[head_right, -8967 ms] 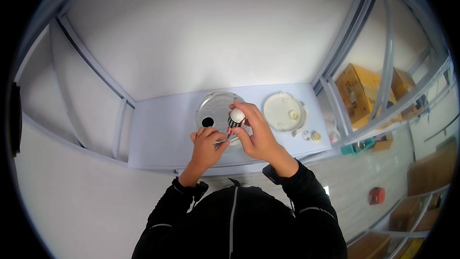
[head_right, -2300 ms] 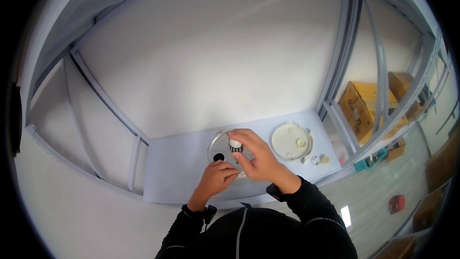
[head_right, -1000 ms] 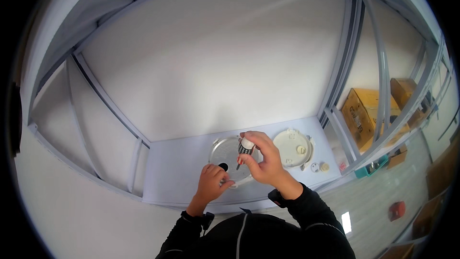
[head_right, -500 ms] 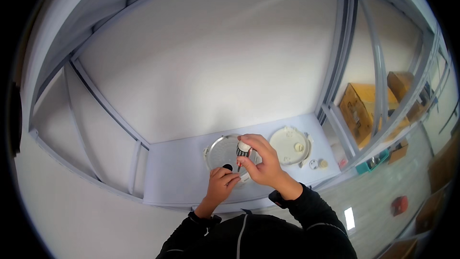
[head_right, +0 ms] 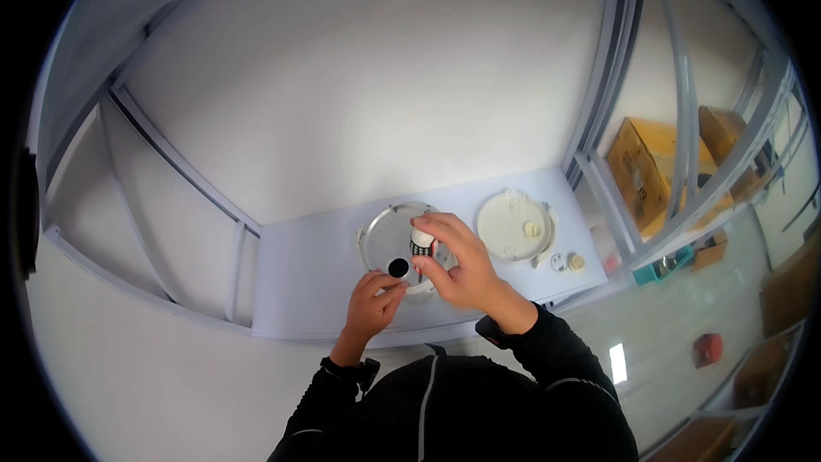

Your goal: The person uses a screwdriver to remove screws from the base of a white ceiling light fixture. They detach the base, insert a light bulb into the socket, and reattach the base. The person repeats this process for a second identical fixture.

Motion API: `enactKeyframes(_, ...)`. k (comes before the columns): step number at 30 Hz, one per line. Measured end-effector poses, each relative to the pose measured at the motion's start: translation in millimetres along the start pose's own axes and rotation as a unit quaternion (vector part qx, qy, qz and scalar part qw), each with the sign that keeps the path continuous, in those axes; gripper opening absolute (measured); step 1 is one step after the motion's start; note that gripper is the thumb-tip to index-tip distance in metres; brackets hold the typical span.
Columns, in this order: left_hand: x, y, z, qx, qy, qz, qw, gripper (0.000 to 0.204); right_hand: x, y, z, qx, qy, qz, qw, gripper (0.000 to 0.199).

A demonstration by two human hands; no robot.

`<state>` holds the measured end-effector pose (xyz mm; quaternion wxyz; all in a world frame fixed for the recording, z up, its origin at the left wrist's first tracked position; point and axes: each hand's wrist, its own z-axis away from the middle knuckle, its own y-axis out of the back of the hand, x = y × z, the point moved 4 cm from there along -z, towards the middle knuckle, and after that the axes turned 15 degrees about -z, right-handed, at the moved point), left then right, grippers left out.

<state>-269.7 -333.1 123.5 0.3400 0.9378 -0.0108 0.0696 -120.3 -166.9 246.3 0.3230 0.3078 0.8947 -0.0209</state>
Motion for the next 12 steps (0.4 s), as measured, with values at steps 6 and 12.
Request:
enactKeyframes(6, -2.0, -4.6, -6.8, -0.041, 0.059, 0.028, 0.997, 0.010, 5.1, -0.8, 4.6, -0.004, -0.021, -0.020, 1.000, 0.055)
enactKeyframes(12, -3.9, -13.0, -7.5, -0.039, 0.107, 0.044, 0.993, 0.012, 11.6, -9.4, 6.5, -0.038, -0.017, -0.029, 0.999, 0.058)
